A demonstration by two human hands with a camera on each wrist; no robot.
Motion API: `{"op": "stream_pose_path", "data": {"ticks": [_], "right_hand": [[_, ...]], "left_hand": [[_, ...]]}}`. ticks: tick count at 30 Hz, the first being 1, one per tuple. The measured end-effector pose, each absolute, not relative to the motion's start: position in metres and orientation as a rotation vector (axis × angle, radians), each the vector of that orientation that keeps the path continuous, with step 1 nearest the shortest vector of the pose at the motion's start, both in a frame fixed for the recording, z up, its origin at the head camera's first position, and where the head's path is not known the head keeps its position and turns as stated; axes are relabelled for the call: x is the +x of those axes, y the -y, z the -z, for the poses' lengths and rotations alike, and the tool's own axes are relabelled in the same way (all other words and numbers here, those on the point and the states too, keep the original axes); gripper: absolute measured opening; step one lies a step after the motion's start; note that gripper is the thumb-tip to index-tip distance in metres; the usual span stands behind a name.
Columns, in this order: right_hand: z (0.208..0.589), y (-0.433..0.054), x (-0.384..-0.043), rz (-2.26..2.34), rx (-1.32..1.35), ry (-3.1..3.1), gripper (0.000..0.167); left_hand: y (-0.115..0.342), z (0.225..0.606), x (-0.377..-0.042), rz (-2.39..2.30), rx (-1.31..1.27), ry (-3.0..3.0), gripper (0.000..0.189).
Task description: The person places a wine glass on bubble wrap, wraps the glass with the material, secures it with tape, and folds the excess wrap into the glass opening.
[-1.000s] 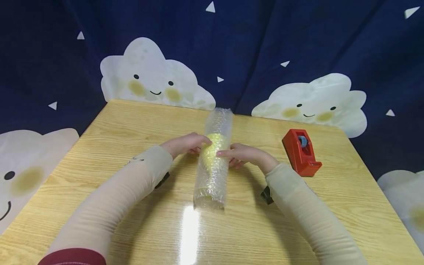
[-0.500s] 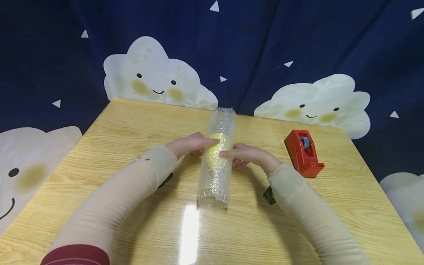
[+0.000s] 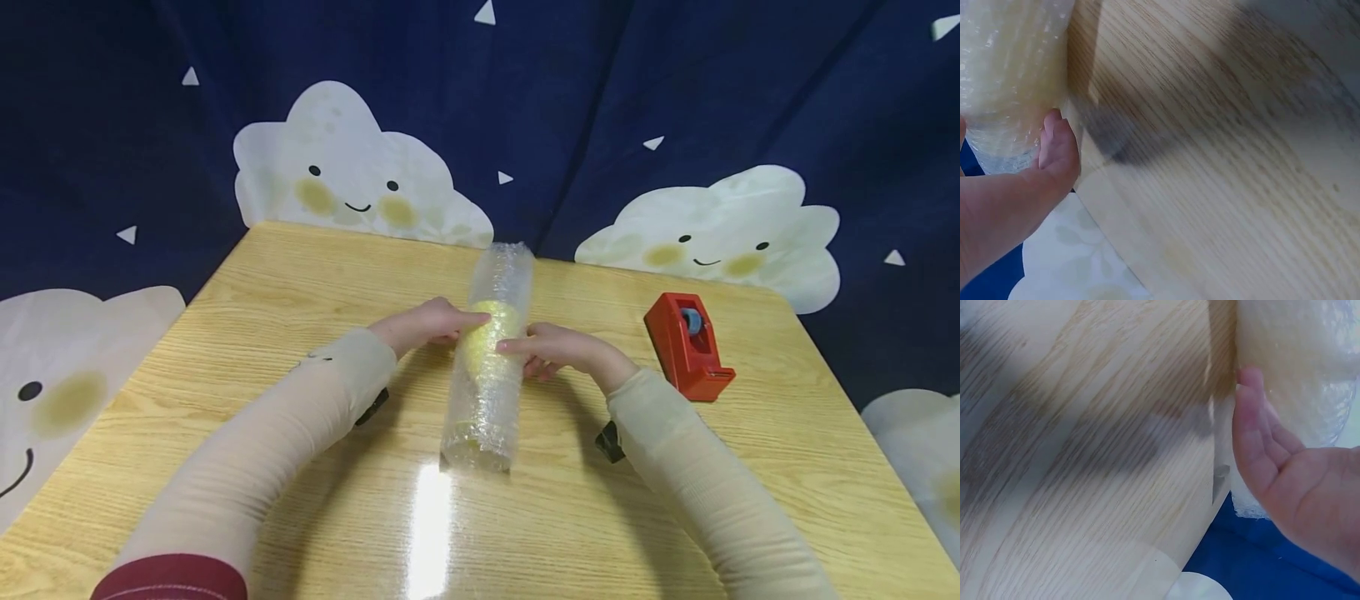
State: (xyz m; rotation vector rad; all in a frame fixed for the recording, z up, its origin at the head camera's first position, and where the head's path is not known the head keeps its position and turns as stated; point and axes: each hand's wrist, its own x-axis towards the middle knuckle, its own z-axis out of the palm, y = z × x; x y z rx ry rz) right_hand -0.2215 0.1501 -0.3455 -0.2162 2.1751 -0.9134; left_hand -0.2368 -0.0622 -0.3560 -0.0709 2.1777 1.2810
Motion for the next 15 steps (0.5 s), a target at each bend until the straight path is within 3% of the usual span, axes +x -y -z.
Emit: {"op": "stream_pose_path", "data": {"ticks": [2,9,15], "right_hand": [[0.346,-0.151,-0.222,0.930,-0.222,-2.169,0.066],[0.350,-0.153,-0.223,0.959,-0.236,-2.158,0.060],[0.351,-0.154,-0.223,0.940,-0.229,-2.170,0.069]], "left_hand": [[0.063,0.357,-0.237,-1.311,-0.069,-2.143,0.070],[0.059,0.353,-0.235,-1.316,-0.067,-2.165,0.057],[0.056,0.345,-0.231,-1.122,-0.040,-2.295,0.084]]}}
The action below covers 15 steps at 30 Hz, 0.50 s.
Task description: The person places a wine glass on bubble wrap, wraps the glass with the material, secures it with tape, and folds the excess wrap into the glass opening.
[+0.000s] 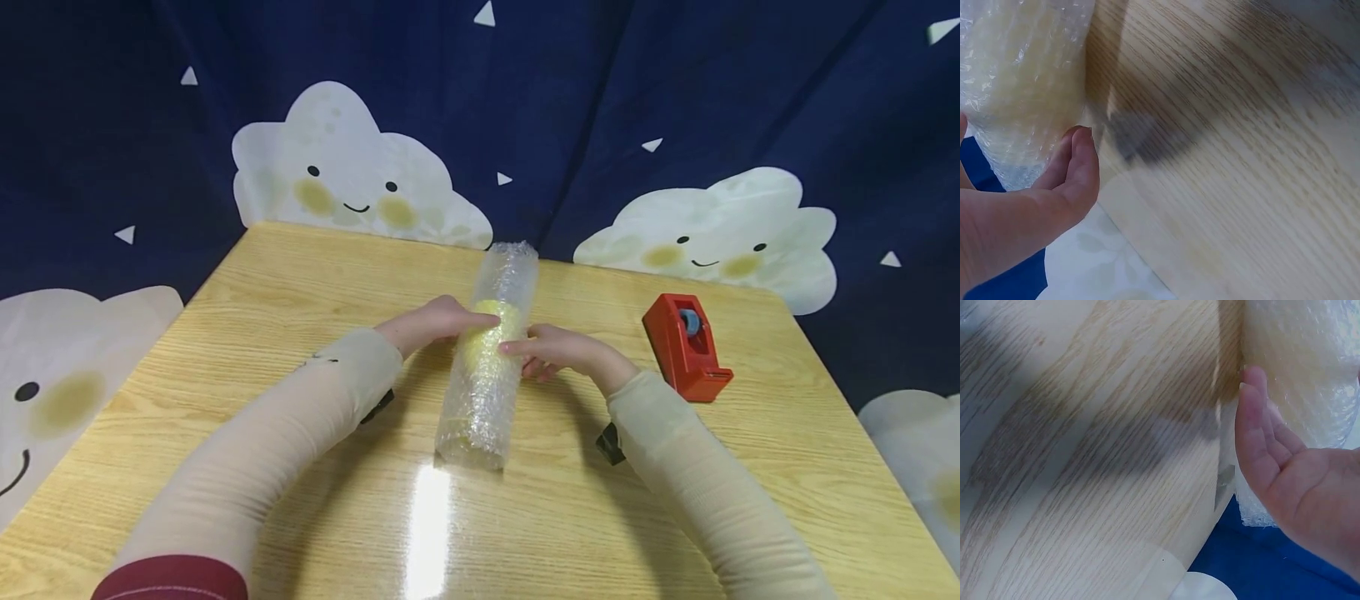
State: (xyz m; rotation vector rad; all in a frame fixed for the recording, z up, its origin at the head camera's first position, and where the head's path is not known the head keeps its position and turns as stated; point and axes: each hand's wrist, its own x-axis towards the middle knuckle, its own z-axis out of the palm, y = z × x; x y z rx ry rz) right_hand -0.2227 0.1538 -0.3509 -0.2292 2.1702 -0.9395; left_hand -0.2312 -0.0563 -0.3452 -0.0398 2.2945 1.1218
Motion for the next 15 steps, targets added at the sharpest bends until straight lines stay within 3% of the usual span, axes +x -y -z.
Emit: {"op": "stream_pose_path", "data": {"ticks": [7,15], "right_hand": [[0.3499,-0.1537,-0.2230,0.918,-0.199,-2.178,0.082],[0.3501,-0.1529,-0.2226,0.947,-0.241,-2.165,0.069]], "left_hand": [[0.0525,0.3442,-0.2321,-1.112,-0.061,-2.312,0.077],[0.0579,0.3488,-0.2354,-1.308,-0.089,-2.193,0.046]]}}
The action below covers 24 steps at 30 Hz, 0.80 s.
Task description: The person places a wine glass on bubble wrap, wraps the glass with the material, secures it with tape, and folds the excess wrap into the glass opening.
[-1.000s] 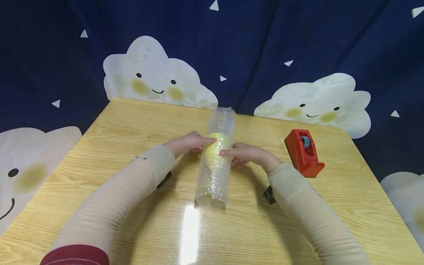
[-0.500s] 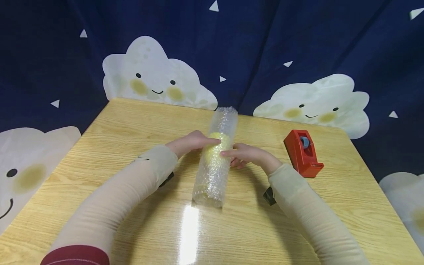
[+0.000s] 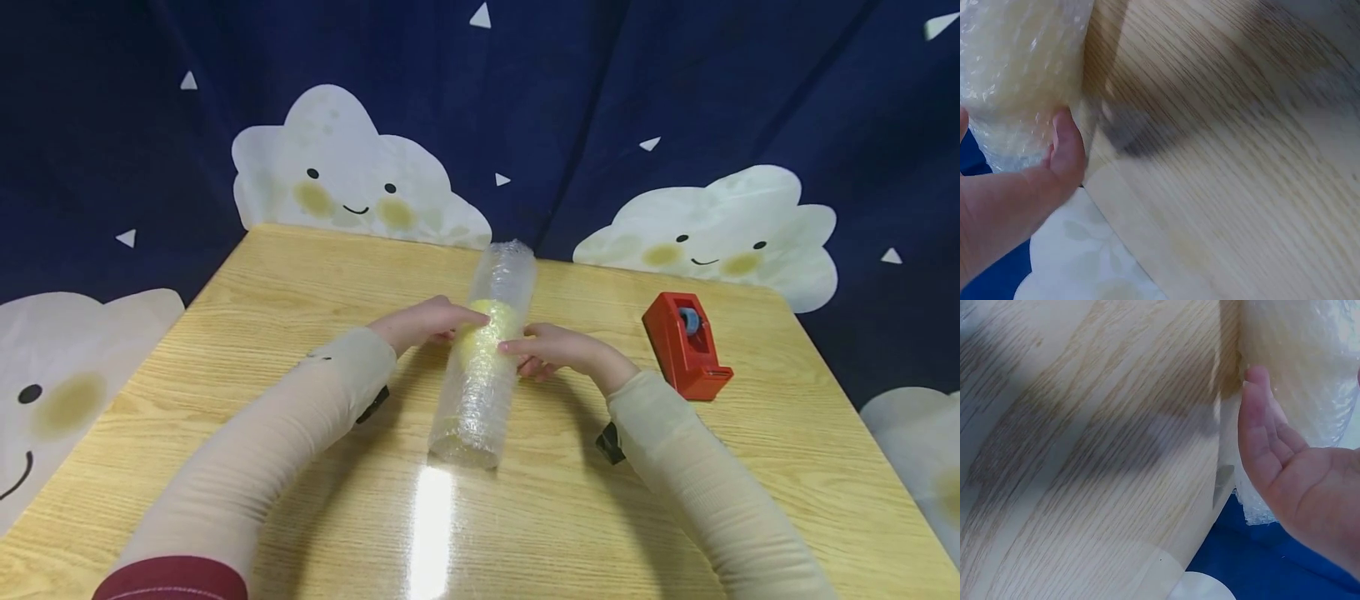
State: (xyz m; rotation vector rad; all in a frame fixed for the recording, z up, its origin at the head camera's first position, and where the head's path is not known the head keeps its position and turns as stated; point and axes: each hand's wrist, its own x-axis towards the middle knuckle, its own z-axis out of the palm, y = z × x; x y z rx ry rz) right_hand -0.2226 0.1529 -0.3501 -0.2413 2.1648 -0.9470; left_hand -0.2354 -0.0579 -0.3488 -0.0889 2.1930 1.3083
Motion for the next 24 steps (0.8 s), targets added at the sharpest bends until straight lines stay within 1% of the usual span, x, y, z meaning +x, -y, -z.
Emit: {"op": "stream_pose_path", "data": {"ticks": [6,8,11,13,15,17,21,24], "right_hand": [[0.3471,-0.1520,-0.2210,0.949,-0.235,-2.175,0.074],[0.3468,-0.1513,-0.2210,0.945,-0.229,-2.179,0.073],[0.3463,-0.1504,-0.2204,0.939,-0.215,-2.183,0.080],[0.3460,-0.1502,-0.2200,0.939,-0.219,-2.181,0.081],[0.3456,-0.1497,-0.2197,0.947,-0.228,-2.178,0.079],[0.3460,-0.1492,-0.2198,0.958,-0.240,-2.174,0.072],[0.3461,-0.1467,-0.2199,0.986,-0.259,-2.163,0.060],[0.3456,-0.1462,-0.2191,0.993,-0.266,-2.160,0.060]], "left_hand": [[0.0592,0.3465,-0.2351,-1.353,-0.106,-2.142,0.034],[0.0582,0.3445,-0.2334,-1.314,-0.087,-2.175,0.037],[0.0569,0.3426,-0.2310,-1.257,-0.066,-2.215,0.043],[0.0564,0.3420,-0.2300,-1.249,-0.062,-2.221,0.045],[0.0564,0.3431,-0.2303,-1.271,-0.072,-2.209,0.044],[0.0571,0.3440,-0.2307,-1.298,-0.089,-2.192,0.049],[0.0595,0.3450,-0.2311,-1.292,-0.099,-2.153,0.067],[0.0605,0.3433,-0.2302,-1.276,-0.082,-2.127,0.074]]}}
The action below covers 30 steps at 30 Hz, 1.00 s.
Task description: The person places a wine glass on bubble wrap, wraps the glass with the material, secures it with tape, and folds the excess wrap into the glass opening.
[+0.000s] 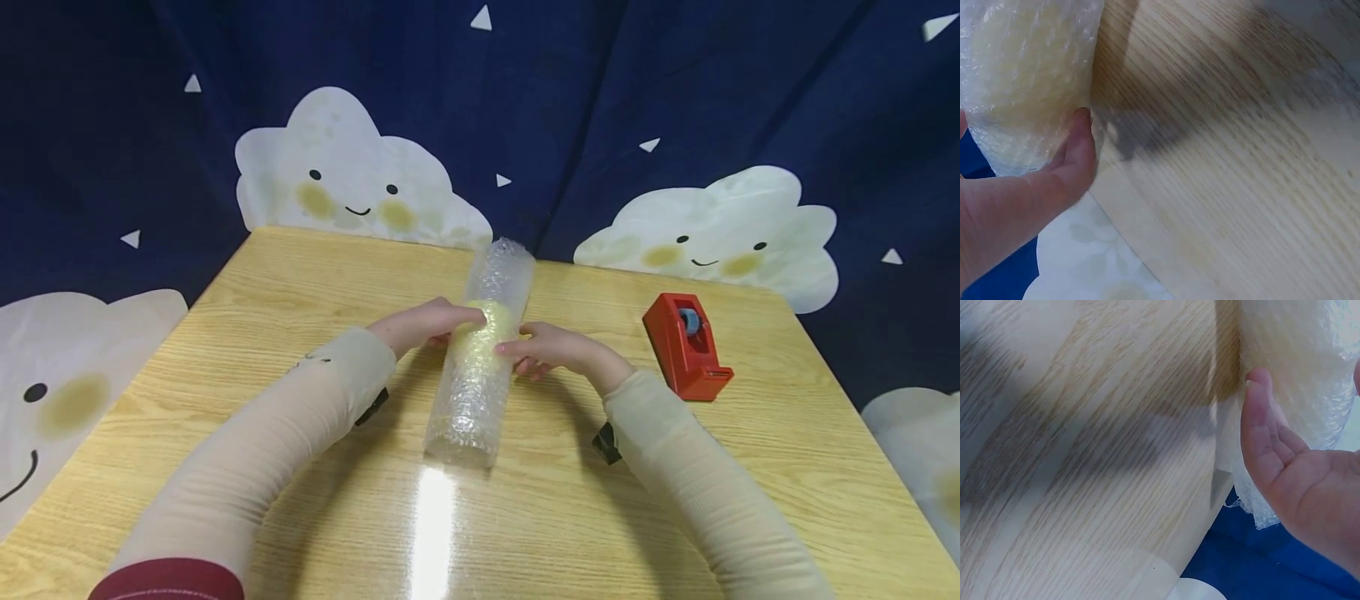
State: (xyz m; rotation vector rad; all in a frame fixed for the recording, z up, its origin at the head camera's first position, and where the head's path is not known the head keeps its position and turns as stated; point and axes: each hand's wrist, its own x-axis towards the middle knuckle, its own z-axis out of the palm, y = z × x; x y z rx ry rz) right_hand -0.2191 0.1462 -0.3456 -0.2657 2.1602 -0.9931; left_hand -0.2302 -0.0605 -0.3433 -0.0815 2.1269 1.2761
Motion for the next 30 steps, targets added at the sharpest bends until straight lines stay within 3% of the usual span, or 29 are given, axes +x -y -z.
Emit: {"op": "stream_pose_path", "data": {"ticks": [7,12,25,28,30], "right_hand": [[0.3460,-0.1484,-0.2191,0.980,-0.258,-2.159,0.073],[0.3452,-0.1486,-0.2203,0.971,-0.265,-2.165,0.068],[0.3445,-0.1450,-0.2199,0.992,-0.287,-2.155,0.056],[0.3438,-0.1450,-0.2196,0.991,-0.294,-2.151,0.055],[0.3432,-0.1452,-0.2192,0.994,-0.291,-2.149,0.056]], "left_hand": [[0.0603,0.3412,-0.2277,-1.135,-0.058,-2.221,0.093],[0.0599,0.3394,-0.2263,-1.183,-0.053,-2.193,0.096],[0.0654,0.3439,-0.2330,-1.296,0.018,-2.041,0.057],[0.0656,0.3442,-0.2336,-1.309,0.025,-2.014,0.058],[0.0655,0.3440,-0.2334,-1.273,0.006,-2.055,0.068]]}}
